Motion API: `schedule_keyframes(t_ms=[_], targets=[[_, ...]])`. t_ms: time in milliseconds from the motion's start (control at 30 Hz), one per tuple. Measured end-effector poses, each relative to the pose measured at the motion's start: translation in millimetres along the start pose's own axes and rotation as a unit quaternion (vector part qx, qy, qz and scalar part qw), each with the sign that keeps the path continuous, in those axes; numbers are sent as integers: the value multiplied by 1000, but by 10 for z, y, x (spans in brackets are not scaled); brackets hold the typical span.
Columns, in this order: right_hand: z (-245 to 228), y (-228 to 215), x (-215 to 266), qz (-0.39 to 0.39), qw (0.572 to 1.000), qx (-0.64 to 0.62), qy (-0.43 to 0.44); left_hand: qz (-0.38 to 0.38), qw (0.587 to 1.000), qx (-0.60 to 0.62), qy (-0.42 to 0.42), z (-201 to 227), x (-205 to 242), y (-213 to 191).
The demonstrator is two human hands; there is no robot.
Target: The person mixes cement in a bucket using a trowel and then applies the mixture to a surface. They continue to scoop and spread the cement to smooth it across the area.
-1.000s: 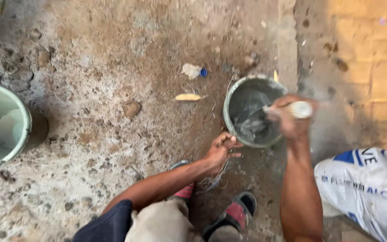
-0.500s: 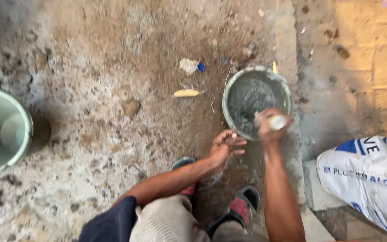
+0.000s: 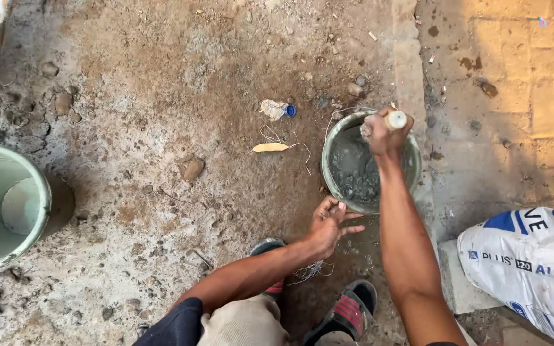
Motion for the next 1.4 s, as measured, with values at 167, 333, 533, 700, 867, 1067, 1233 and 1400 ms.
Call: schedule_keyframes(t_ms=[167,333,533,700,867,1067,1233,1400], targets=[[66,-53,374,-58,995,64,49,50,995,-30,85,148,-86,-373],[-239,-179,815,-158,979,51,114,126,971,-198,47,1231,-557,-519],[-669,-154,595,-93,969,-169,-155,11,849,-524,-66,1985,-1732,-159],[-159,49,554,-129,975,-146,-107,8,776,-607,-172,2170,-1849,220],[-519,-399,836,-70,994,-49,-62,-23,825,-554,-111,2464,-1190,79],[-386,-480,1184,-52,978,-164,-120,19,851,-515,-98,2553,481,148],[-661,-500,1144,-70,993,-72,-59,-80,845,-515,-117,2368,2025,49],[-465,-530,1473,-93,982,-94,-134,-315,851,-421,-7,2309,3301,569]])
Point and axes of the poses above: each hand's wrist, its own x-axis away from the middle knuckle, its own y-axis out of the palm, z = x × y, the point moved 7 cm from there along -x, towards the middle knuckle, and after that the axes turned 9 degrees about -z, right-handed, at the moved point
